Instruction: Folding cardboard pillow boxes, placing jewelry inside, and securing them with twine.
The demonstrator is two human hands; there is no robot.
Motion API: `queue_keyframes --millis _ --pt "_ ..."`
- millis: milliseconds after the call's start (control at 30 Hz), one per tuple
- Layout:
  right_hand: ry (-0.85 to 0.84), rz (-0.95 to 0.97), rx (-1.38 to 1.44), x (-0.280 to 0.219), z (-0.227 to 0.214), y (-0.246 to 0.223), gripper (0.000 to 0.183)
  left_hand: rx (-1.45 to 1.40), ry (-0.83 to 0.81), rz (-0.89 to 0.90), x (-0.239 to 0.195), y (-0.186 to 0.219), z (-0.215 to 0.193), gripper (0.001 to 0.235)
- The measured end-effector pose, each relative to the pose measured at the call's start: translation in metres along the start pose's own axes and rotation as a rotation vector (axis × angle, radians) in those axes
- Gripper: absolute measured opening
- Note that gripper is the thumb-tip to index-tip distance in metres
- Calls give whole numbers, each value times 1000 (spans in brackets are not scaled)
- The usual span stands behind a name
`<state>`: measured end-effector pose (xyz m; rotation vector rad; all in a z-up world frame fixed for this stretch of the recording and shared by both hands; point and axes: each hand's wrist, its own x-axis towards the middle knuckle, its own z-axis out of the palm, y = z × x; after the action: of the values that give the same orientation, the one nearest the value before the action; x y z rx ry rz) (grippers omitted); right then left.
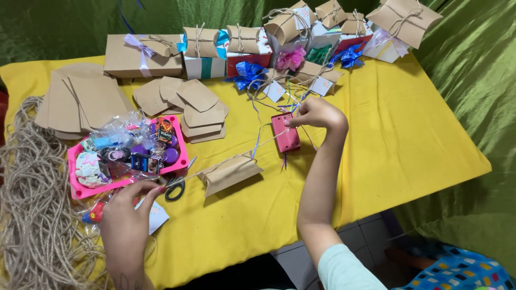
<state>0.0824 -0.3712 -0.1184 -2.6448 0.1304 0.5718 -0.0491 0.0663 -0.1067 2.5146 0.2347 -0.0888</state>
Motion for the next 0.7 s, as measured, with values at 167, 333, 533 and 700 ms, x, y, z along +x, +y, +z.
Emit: queue_keyframes --millis 167,333,533,700 --pt "-82 126 140 18 4 44 39 49 110 -4 -17 -68 29 21" --pt "-124 42 209 35 15 73 40 52 199 91 -19 -90 47 25" --pt "61 -58 314 49 26 80 41 -13 206 192 -24 -102 54 23" --pt "252 -79 341 47 25 79 40 -129 173 208 -26 -89 42 19"
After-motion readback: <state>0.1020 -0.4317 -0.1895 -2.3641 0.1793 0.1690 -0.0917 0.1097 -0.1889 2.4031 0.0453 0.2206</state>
